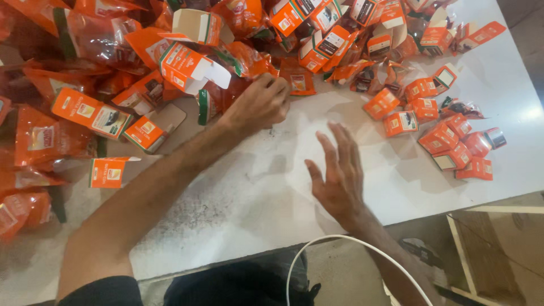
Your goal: The person folds small orange cardboard boxes flat on a white table covered with piles of folded boxes and plastic-wrapped packets. They pick up an unfolded box, press and fold its flaps and sides closed by hand, then set the finished box with the pile and reach for the next one.
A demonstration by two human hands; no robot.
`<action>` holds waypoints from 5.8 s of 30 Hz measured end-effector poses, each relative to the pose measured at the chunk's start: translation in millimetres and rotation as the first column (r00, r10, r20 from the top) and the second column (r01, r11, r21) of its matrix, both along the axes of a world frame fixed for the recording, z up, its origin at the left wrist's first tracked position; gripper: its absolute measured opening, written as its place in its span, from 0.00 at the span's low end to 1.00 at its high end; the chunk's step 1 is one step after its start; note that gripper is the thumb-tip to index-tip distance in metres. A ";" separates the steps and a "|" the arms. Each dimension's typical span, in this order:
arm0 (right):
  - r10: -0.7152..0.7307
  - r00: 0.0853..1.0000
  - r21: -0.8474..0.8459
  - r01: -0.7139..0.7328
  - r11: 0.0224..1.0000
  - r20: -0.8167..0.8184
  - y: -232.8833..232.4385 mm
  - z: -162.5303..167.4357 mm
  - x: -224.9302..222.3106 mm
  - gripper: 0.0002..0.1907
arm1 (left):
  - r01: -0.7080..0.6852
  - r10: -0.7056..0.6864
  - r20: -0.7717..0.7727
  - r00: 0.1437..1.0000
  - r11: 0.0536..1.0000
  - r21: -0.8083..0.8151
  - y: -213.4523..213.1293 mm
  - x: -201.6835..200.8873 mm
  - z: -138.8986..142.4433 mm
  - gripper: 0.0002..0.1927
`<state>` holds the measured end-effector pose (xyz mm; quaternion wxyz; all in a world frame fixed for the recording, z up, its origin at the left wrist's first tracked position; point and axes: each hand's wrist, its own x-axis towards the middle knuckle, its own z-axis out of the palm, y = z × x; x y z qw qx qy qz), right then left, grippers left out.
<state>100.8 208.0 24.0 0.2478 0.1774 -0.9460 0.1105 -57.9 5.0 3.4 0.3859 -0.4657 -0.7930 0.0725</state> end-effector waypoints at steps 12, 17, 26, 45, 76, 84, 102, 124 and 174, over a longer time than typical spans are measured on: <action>0.210 0.926 -0.635 0.039 0.771 0.312 21.9 -36.6 -10.3 0.39 | -0.178 -0.309 0.648 0.697 0.800 0.573 59.7 -11.0 20.9 0.12; 0.152 0.946 -0.382 -0.033 0.924 0.285 16.0 -40.4 -11.4 0.34 | -0.387 0.198 0.656 0.729 0.909 0.156 74.5 -56.7 23.9 0.34; 0.255 0.929 -0.551 -0.067 0.832 0.270 6.8 -24.2 -4.4 0.25 | -0.265 0.142 0.685 0.715 0.961 0.078 37.6 4.6 -1.0 0.30; 0.328 0.901 -0.461 -0.173 0.871 0.282 -18.1 -36.7 -18.9 0.31 | 0.069 -0.281 0.352 0.893 0.858 0.510 -37.5 119.6 -21.5 0.22; 0.387 0.917 -0.258 -0.353 0.899 0.095 -25.8 -30.2 -7.5 0.24 | -0.717 -0.808 0.496 -0.319 0.548 0.431 -38.0 79.4 -36.3 0.05; 0.336 0.930 -0.342 -0.271 0.900 0.147 -19.8 -38.2 -3.3 0.30 | -0.338 -0.652 0.698 0.296 0.612 0.715 -22.7 101.1 -33.3 0.10; 0.343 0.911 -0.462 -0.209 0.862 0.227 -15.4 -46.2 -1.5 0.31 | 0.163 -0.545 0.568 0.617 0.794 0.585 -43.8 108.9 -29.0 0.14; 0.082 0.985 -0.461 -0.002 0.887 0.154 22.1 -29.2 -13.2 0.42 | -0.128 -0.359 0.741 0.568 0.850 0.510 64.1 54.2 1.9 0.13; 0.374 0.922 -0.320 -0.326 0.890 0.102 -19.6 -32.6 -20.4 0.25 | -0.593 -0.722 0.681 0.121 0.498 0.633 -13.4 94.0 -30.7 0.09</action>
